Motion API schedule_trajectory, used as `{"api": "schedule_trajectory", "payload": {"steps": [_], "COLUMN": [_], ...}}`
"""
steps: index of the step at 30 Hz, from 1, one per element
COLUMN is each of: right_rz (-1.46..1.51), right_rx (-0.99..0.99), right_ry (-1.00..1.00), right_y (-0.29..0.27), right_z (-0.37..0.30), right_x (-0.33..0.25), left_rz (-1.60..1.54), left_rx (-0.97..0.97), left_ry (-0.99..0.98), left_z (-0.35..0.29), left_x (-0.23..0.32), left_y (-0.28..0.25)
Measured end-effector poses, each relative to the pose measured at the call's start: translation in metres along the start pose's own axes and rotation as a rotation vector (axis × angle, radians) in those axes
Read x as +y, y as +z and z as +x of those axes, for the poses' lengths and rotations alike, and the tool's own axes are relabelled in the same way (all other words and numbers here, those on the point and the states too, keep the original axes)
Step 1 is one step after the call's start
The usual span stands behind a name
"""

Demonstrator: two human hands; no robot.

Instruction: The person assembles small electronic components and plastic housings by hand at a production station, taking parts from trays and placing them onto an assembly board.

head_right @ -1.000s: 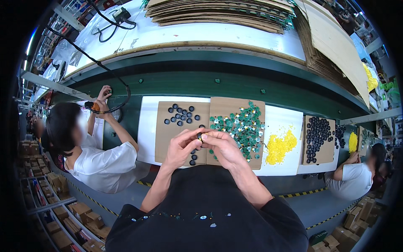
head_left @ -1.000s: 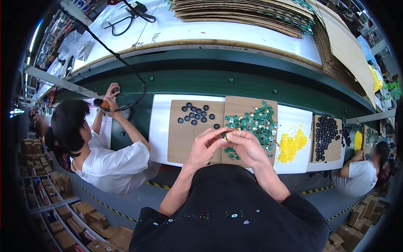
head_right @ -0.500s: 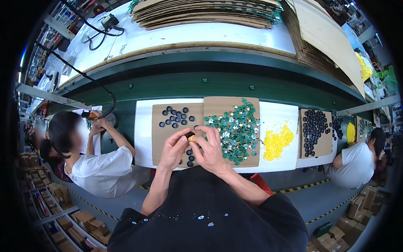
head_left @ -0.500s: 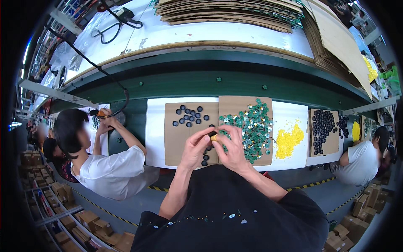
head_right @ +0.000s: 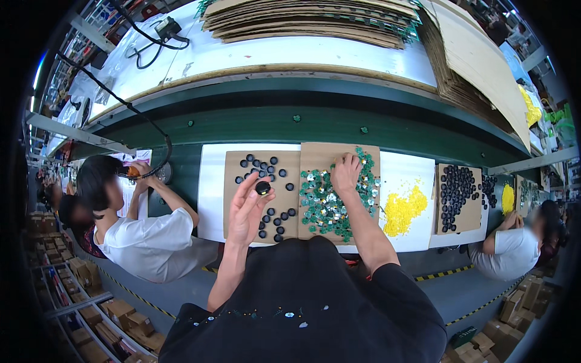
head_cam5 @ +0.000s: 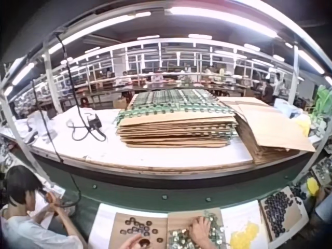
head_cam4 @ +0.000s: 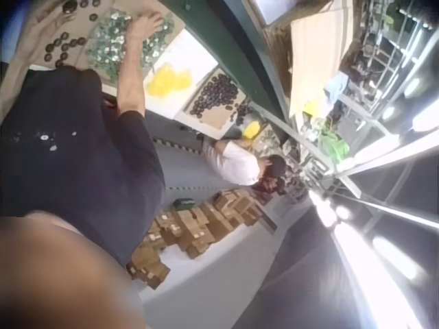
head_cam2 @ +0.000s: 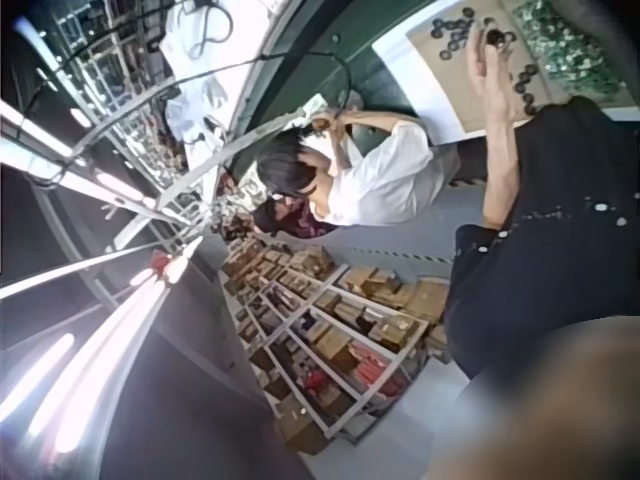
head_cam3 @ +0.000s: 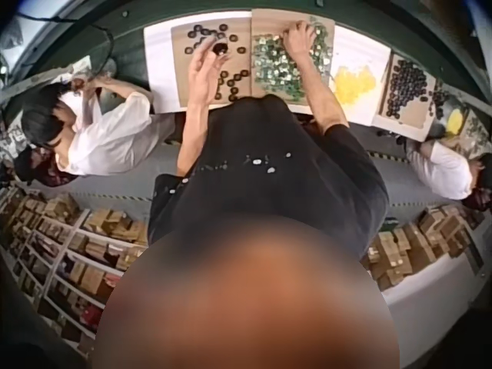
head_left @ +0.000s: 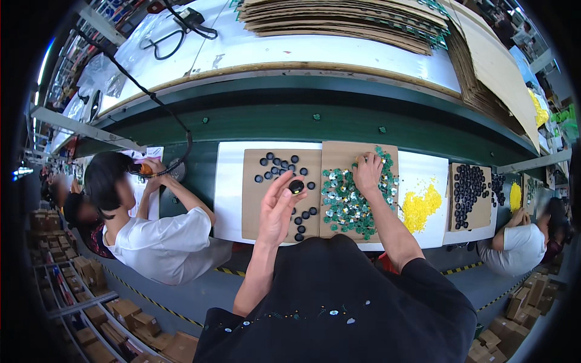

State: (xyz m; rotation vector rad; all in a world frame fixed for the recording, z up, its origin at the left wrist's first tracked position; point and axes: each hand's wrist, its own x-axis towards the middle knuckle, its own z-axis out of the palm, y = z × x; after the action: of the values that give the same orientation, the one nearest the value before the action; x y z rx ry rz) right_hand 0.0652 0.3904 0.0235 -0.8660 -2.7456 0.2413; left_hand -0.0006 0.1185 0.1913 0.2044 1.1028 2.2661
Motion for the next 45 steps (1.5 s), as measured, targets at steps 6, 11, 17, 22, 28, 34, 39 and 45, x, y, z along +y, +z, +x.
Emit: {"api": "schedule_trajectory", "payload": {"steps": [6,11,17,22,28,34,39,45], "right_rz": [0.153,0.754,1.296,1.185,1.339,1.555,1.463,1.633], "right_rx": [0.010,-0.101,-0.081,0.027,-0.073,-0.137,-0.017,-0.107], "right_ry": [0.023,0.180,0.117,0.015,0.139,0.269,0.126,0.228], "right_y": [-0.011,-0.105,-0.218,-0.217,-0.218,-0.225,-0.215,-0.213], "right_z": [0.002,0.004,-0.019,-0.038,-0.044,-0.050,-0.058,-0.057], "right_x": [-0.004,-0.051,-0.114,-0.130,-0.142,-0.150,-0.145,-0.140], "left_rz": [0.015,0.046,0.094,0.088,0.133,0.182,0.236,0.282], "left_rx": [-0.067,-0.098,-0.109,-0.129,-0.088,-0.046,-0.025,-0.045], "left_ry": [-0.024,-0.025,-0.020,0.040,0.093,0.122,0.112,0.106], "left_z": [0.001,0.001,-0.002,-0.004,-0.007,-0.008,-0.008,-0.006], "left_x": [0.001,0.005,0.014,0.014,0.016,0.016,0.017,0.018], "left_y": [0.010,0.022,0.044,0.056,0.061,0.060,0.061,0.060]}}
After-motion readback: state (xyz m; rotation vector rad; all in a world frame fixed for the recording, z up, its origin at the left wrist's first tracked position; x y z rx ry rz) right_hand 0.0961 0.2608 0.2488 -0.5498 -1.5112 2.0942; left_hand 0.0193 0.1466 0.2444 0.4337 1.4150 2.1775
